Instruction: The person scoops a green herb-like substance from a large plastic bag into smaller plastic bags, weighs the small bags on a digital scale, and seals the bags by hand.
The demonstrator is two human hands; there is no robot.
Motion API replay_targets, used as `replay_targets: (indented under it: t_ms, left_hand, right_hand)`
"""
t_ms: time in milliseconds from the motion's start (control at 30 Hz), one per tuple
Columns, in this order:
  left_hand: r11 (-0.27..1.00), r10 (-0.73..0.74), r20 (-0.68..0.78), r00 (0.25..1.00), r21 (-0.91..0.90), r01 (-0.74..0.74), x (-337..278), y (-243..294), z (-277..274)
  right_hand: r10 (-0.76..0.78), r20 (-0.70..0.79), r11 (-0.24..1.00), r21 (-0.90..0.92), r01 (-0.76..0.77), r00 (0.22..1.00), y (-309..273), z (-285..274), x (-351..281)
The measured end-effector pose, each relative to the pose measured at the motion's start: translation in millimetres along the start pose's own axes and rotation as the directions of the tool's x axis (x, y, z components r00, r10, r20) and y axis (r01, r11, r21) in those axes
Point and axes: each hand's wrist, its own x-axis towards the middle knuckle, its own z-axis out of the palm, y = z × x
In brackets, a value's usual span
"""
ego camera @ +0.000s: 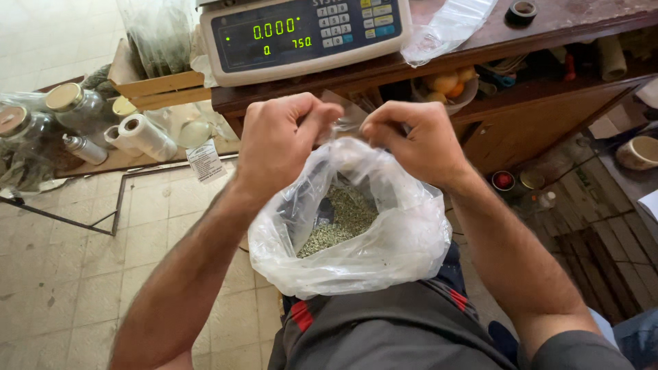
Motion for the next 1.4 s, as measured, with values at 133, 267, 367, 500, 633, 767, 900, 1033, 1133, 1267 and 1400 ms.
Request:
replay_targets:
  t_ms: [133,267,367,500,633,767,900,1033,1133,1267,1400]
  left_hand:
    - [0.988,-0.094,0.029,0.995,-0.121,0.097,0.1,2.1,2.6]
    - [0.962,-0.182,-0.036,0.983,-0.211,0.171,-2.3,1.0,23.6]
    - [0.956,-0.099,-0.087,0.991,-0.285,0.07,-10.9,9.3,35.7]
    - [0.962,-0.032,-0.13,0.991,-0.271,-0.004,-17.5,11.7,50.7]
    - [0.972,0.022,-0.113,0.993,-0.229,-0.047,-21.9,9.6,45.6]
    - [0.989,0.142,-0.177,0.974,-0.01,-0.146,-24.7,-1.3,34.2]
    - [0.995,0.092,-0.097,0.991,0.048,-0.088,-48.2,-1.2,44.0]
    - [0.992,0.096,0.051,0.994,0.074,-0.099,-64.8,-3.8,47.7]
    - [0.988,0.067,0.038,0.997,0.136,-0.071,-70.6,-26.2,46.8]
    - [0.971,0.04,0.102,0.994,0.229,-0.062,-87.0,-39.8,42.8]
    - [0.988,0.017,0.362,0.932,0.138,-0.072,-106.4,-37.9,54.3]
  right_hand:
    - [-0.089,-0.207,0.988,-0.144,0.06,0.974,5.8,-2.9,-5.3]
    - [-0.127,-0.22,0.962,-0.263,0.066,0.967,-5.8,2.3,-12.6]
    - [-0.068,-0.147,0.992,-0.115,0.052,0.987,-23.3,11.2,-16.2]
    - [0.014,-0.1,0.998,-0.06,-0.02,0.995,-17.4,8.6,-16.5]
    - [-0.081,-0.129,0.992,-0.112,0.066,0.988,-17.1,4.2,-20.2]
    - [-0.162,-0.023,0.949,-0.276,0.15,0.986,-22.9,5.3,-39.3]
    - [-0.151,0.032,0.951,-0.268,0.154,0.988,-27.7,14.5,-56.9]
    - [-0.157,0.096,0.912,-0.367,0.181,0.983,-21.7,23.7,-72.6]
    - [-0.144,0.171,0.875,-0.438,0.206,0.975,-26.6,22.4,-79.2]
    - [-0.042,0.335,0.845,-0.49,0.212,0.941,-28.9,12.7,-97.0]
    - [0.327,0.706,0.893,-0.448,0.038,0.629,-38.0,-17.1,-112.8]
